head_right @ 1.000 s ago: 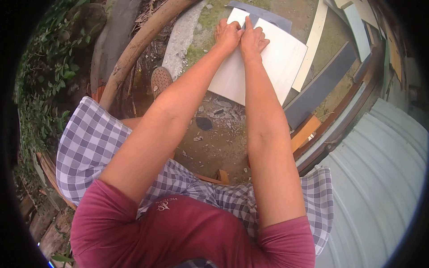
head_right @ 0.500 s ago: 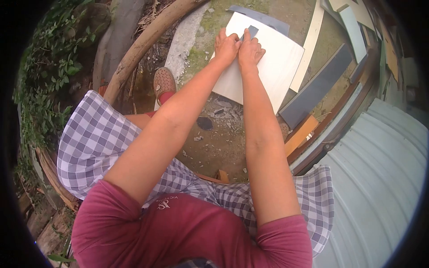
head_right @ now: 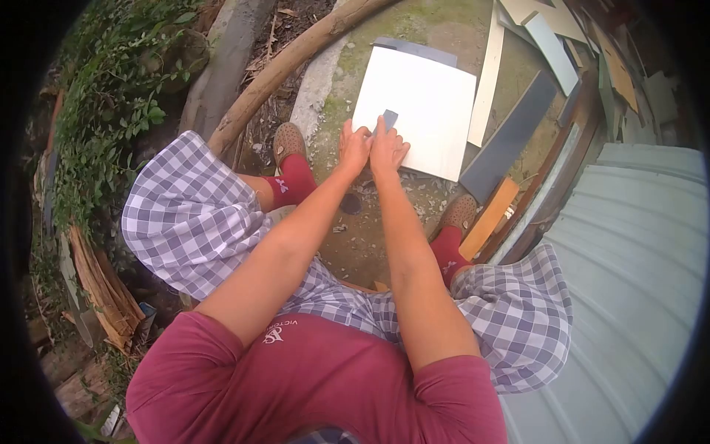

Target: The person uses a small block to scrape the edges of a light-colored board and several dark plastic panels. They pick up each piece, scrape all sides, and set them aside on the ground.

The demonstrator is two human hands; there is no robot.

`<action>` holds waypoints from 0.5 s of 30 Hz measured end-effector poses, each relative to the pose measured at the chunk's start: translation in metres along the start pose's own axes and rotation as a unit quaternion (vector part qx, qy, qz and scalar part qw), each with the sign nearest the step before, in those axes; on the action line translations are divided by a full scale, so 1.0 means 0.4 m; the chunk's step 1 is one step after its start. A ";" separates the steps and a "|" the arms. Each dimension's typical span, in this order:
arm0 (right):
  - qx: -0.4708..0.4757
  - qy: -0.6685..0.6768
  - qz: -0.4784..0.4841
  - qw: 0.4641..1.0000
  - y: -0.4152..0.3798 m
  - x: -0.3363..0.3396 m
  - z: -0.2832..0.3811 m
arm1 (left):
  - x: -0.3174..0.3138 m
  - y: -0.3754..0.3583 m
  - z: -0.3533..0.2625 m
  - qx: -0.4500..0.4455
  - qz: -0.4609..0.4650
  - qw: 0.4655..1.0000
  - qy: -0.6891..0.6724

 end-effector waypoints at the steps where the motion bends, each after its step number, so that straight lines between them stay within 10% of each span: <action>1: 0.000 0.000 0.006 1.000 -0.012 -0.003 0.001 | 0.007 -0.011 0.000 -0.004 -0.002 1.000 0.000; 15: 0.033 0.020 0.025 0.999 -0.065 -0.020 0.047 | 0.035 -0.059 0.059 -0.019 -0.013 0.998 -0.063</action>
Point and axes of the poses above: each hand's wrist, its own y-axis towards the middle knuckle, its own x-axis out of the back of the hand, z = x × y, the point moved 6 cm from there along y, towards the middle knuckle, and after that the axes turned 3 degrees about z, right-handed, at the moved point
